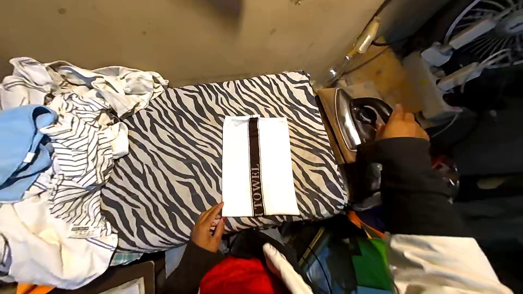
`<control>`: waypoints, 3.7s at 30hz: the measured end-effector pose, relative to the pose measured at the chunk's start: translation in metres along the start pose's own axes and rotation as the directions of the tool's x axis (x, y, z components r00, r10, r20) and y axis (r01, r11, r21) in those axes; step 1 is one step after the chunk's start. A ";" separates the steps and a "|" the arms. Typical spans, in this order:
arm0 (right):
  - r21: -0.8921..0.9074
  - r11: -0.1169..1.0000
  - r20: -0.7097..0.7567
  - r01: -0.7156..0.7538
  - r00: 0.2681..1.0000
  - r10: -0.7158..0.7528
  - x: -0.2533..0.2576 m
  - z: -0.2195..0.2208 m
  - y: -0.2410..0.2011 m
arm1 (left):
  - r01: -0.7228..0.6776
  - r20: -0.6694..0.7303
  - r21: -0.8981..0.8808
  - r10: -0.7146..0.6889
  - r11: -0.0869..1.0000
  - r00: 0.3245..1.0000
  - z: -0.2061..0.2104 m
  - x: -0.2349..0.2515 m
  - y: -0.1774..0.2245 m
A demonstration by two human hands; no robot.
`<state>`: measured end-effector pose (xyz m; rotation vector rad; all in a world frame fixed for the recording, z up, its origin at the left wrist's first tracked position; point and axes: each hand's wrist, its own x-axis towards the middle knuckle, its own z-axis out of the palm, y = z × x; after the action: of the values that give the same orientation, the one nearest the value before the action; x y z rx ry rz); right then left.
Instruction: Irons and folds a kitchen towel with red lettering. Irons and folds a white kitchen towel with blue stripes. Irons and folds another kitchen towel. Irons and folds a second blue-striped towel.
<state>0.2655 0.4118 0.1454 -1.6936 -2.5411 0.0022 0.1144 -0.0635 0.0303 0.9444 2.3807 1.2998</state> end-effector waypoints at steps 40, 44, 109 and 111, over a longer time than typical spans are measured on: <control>0.170 0.751 0.583 0.638 0.549 -0.598 -0.210 -0.003 -0.186 | -0.605 0.256 -0.273 0.663 0.748 0.703 -0.023 0.002 0.030; 0.109 0.777 0.562 0.620 0.606 -0.563 -0.181 -0.002 -0.199 | -0.559 0.434 0.023 0.496 0.829 0.752 0.012 0.003 0.005; 0.150 0.964 0.454 -0.219 0.882 0.130 -0.052 0.007 -0.214 | -0.501 0.430 0.427 0.318 0.753 0.845 0.060 0.238 -0.015; 0.177 0.957 0.461 -0.230 0.879 0.126 -0.037 0.006 -0.220 | -0.519 0.416 0.441 0.346 0.732 0.841 0.060 0.239 -0.019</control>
<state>0.0764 0.2929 0.1482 -2.0106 -2.5209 0.7507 -0.0421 0.1248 -0.0020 1.8226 2.3757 0.4939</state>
